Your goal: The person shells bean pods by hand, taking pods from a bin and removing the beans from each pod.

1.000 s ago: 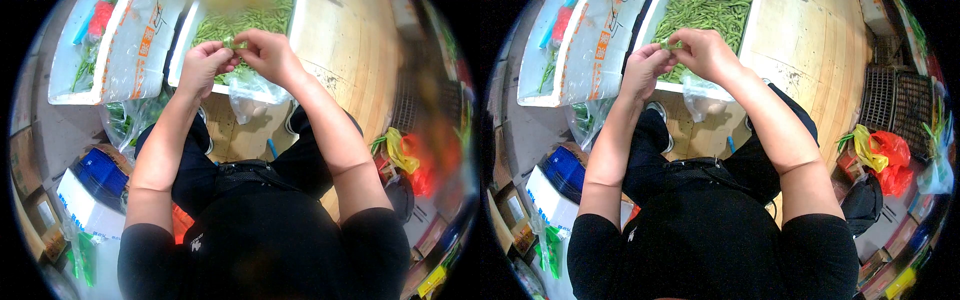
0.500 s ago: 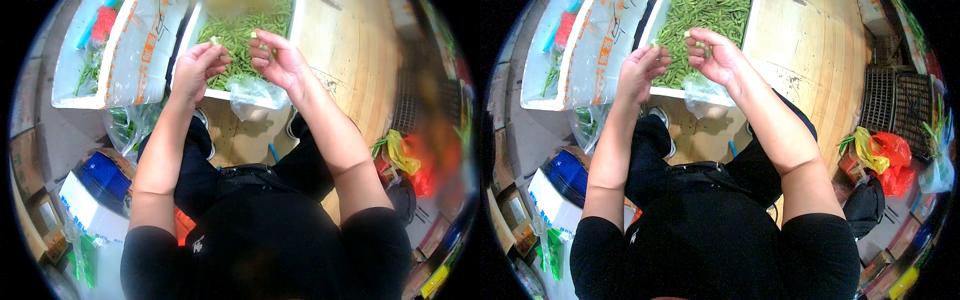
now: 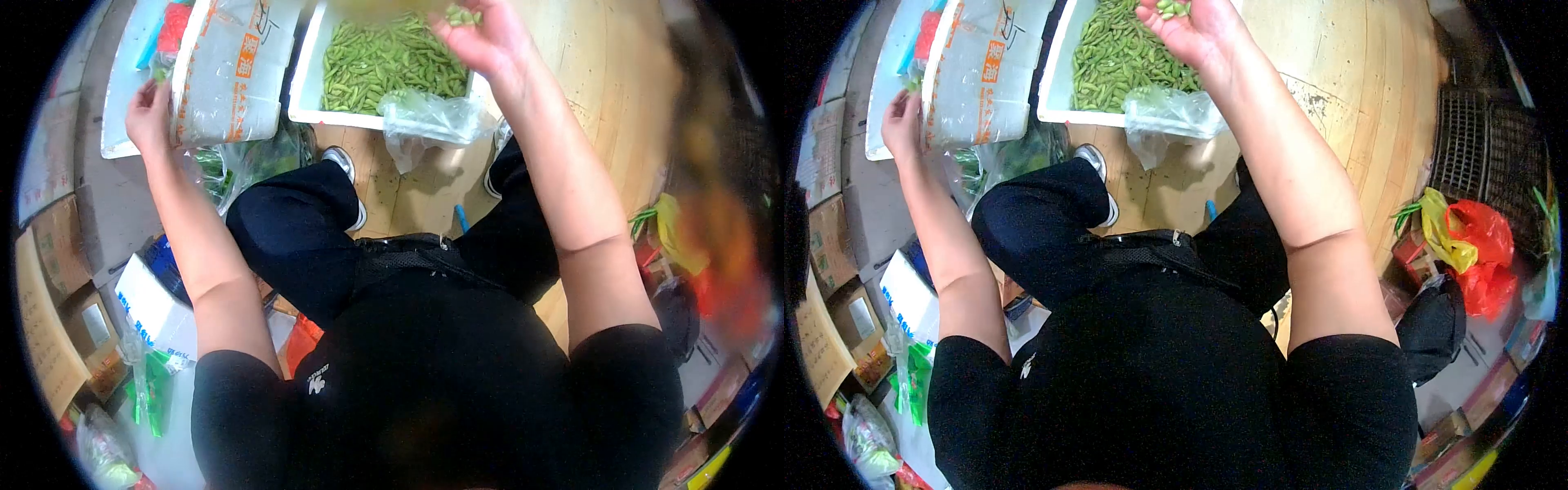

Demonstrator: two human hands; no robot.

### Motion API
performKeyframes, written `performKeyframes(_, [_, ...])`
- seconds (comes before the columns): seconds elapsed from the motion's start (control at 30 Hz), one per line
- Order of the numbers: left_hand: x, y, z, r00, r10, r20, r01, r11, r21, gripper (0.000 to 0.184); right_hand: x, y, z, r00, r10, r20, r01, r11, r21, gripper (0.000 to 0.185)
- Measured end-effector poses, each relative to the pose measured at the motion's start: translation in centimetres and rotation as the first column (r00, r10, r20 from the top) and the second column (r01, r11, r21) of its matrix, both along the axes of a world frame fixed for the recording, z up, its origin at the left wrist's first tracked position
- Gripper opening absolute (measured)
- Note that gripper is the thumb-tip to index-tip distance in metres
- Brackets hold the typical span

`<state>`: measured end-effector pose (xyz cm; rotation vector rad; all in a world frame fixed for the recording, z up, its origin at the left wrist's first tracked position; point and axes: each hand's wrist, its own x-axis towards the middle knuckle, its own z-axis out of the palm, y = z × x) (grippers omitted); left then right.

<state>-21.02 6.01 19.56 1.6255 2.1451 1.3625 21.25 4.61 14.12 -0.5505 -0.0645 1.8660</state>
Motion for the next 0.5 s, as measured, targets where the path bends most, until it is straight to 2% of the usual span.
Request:
performKeyframes(0.03, [0.0, -0.5, 0.4, 0.973, 0.066, -0.223, -0.083, 0.994, -0.07, 0.037, 0.3, 0.3, -0.2, 0.998, -0.061, -0.018, 0.06, 0.997, -0.049, 0.016])
performKeyframes(0.07, [0.1, -0.8, 0.5, 0.892, 0.109, -0.439, -0.178, 0.977, -0.118, 0.035, 0.8, 0.4, -0.4, 0.996, -0.09, -0.008, 0.089, 0.995, -0.04, 0.016])
performKeyframes(0.1, [0.2, -0.5, -0.4, 0.881, 0.02, -0.473, 0.088, 0.975, 0.205, 0.031, 1.0, 0.4, 0.0, 0.993, -0.12, 0.002, 0.12, 0.992, -0.035, 0.016])
performKeyframes(0.13, [2.3, -1.0, -0.4, 0.94, -0.105, -0.324, 0.18, 0.961, 0.212, 0.03, 1.2, 0.3, 0.5, 0.989, -0.147, 0.014, 0.148, 0.988, -0.035, 0.017])
performKeyframes(0.2, [8.1, -2.9, -1.6, 0.94, -0.341, 0.0, 0.33, 0.909, 0.256, 0.03, 1.6, 0.2, 1.1, 0.982, -0.189, -0.015, 0.189, 0.981, -0.039, 0.017])
performKeyframes(0.27, [12.7, -4.5, -4.7, 0.881, -0.473, 0.002, 0.471, 0.876, -0.109, 0.029, 2.0, 0.6, 0.9, 0.968, -0.223, -0.111, 0.221, 0.975, -0.032, 0.016])
performKeyframes(0.3, [14.6, -5.0, -6.7, 0.853, -0.521, -0.02, 0.468, 0.781, -0.414, 0.03, 2.1, 0.6, 0.9, 0.971, -0.211, -0.111, 0.211, 0.977, -0.014, 0.016])
performKeyframes(0.33, [15.9, -5.7, -10.5, 0.783, -0.607, 0.138, 0.588, 0.649, -0.482, 0.035, 2.2, 0.6, 1.0, 0.973, -0.201, -0.112, 0.203, 0.979, 0.006, 0.015])
performKeyframes(0.37, [15.2, -5.3, -18.7, 0.763, -0.587, 0.269, 0.613, 0.528, -0.587, 0.044, 2.4, 0.6, 1.1, 0.975, -0.191, -0.112, 0.195, 0.98, 0.026, 0.015])
performKeyframes(0.4, [17.7, -6.8, -18.8, 0.845, -0.448, 0.292, 0.423, 0.225, -0.878, 0.055, 2.6, 0.6, 1.0, 0.976, -0.185, -0.112, 0.191, 0.981, 0.046, 0.015])
performKeyframes(0.43, [19.5, -8.9, -18.1, 0.847, -0.443, 0.294, 0.354, 0.057, -0.933, 0.067, 3.0, 0.6, 1.0, 0.981, -0.15, -0.122, 0.159, 0.985, 0.069, 0.015])
performKeyframes(0.47, [20.2, -10.7, -19.6, 0.831, -0.46, 0.313, 0.358, 0.011, -0.934, 0.078, 3.4, 0.7, 0.8, 0.985, -0.117, -0.131, 0.13, 0.987, 0.093, 0.016])
performKeyframes(0.5, [19.4, -12.6, -24.4, 0.772, -0.536, 0.341, 0.476, 0.132, -0.87, 0.082, 3.9, 0.8, 0.7, 0.987, -0.084, -0.137, 0.101, 0.988, 0.118, 0.016])
